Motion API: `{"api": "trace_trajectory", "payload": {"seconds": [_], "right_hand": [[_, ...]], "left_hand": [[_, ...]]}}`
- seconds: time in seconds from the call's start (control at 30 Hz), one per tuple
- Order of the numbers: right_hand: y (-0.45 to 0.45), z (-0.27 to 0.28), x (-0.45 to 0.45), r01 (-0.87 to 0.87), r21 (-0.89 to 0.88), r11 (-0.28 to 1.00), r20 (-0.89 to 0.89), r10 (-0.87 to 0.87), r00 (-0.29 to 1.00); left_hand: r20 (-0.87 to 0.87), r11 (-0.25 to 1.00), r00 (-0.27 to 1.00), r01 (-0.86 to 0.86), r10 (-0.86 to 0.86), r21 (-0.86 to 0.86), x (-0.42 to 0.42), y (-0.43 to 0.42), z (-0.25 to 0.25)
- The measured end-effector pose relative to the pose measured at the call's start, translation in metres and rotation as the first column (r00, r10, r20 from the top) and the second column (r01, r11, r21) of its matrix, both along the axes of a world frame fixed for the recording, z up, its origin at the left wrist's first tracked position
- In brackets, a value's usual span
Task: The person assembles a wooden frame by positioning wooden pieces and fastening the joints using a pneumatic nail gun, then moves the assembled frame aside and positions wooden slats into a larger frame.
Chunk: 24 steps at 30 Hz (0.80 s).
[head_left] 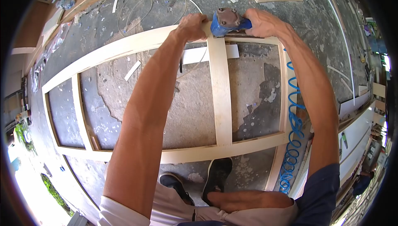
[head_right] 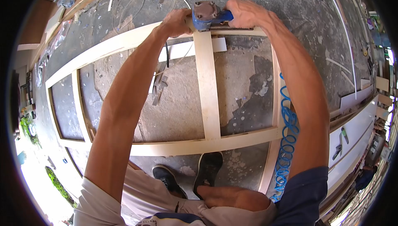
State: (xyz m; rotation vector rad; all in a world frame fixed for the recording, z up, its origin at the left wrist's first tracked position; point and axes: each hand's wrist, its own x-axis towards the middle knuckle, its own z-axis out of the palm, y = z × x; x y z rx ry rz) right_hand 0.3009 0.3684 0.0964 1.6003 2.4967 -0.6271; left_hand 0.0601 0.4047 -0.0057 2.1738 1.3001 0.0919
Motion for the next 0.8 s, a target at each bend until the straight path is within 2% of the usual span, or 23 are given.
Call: {"api": "trace_trajectory", "payload": {"seconds": [0.1,0.2,0.3,0.37,0.47,0.57,0.73,0.8], "right_hand": [[0.002,-0.003,0.000,-0.023,-0.006,1.000,0.008,0.023,1.000],[0.001,-0.004,0.002,-0.045,0.062,0.997,-0.043,0.047,0.998],[0.001,0.005,-0.003,-0.020,-0.001,1.000,-0.009,0.020,1.000],[0.002,0.011,-0.006,-0.017,-0.080,0.997,0.078,0.023,0.997],[0.006,-0.001,0.000,-0.062,-0.009,0.998,0.008,0.062,0.998],[0.003,0.007,-0.005,-0.029,-0.033,0.999,0.069,0.031,0.997],[0.007,-0.004,0.001,-0.025,-0.023,0.999,0.033,0.026,0.999],[0.008,-0.006,0.003,-0.044,0.002,0.999,0.011,0.044,0.999]], "left_hand": [[0.000,1.000,1.000,0.004,-0.004,0.017,0.000,0.000,0.000],[0.010,0.998,1.000,0.008,-0.009,0.055,0.000,-0.001,-0.002],[0.003,0.999,1.000,0.001,-0.002,0.048,0.000,0.000,-0.002],[0.012,0.999,1.000,0.005,-0.005,0.052,-0.001,-0.002,-0.001],[0.035,0.999,0.999,0.005,-0.006,0.051,-0.001,-0.001,-0.004],[0.038,1.000,0.999,-0.002,0.001,0.030,-0.001,0.001,-0.006],[0.017,0.999,1.000,0.014,-0.015,0.048,-0.001,0.002,-0.009],[0.077,0.998,0.997,0.001,-0.006,0.066,-0.002,0.001,-0.011]]}}
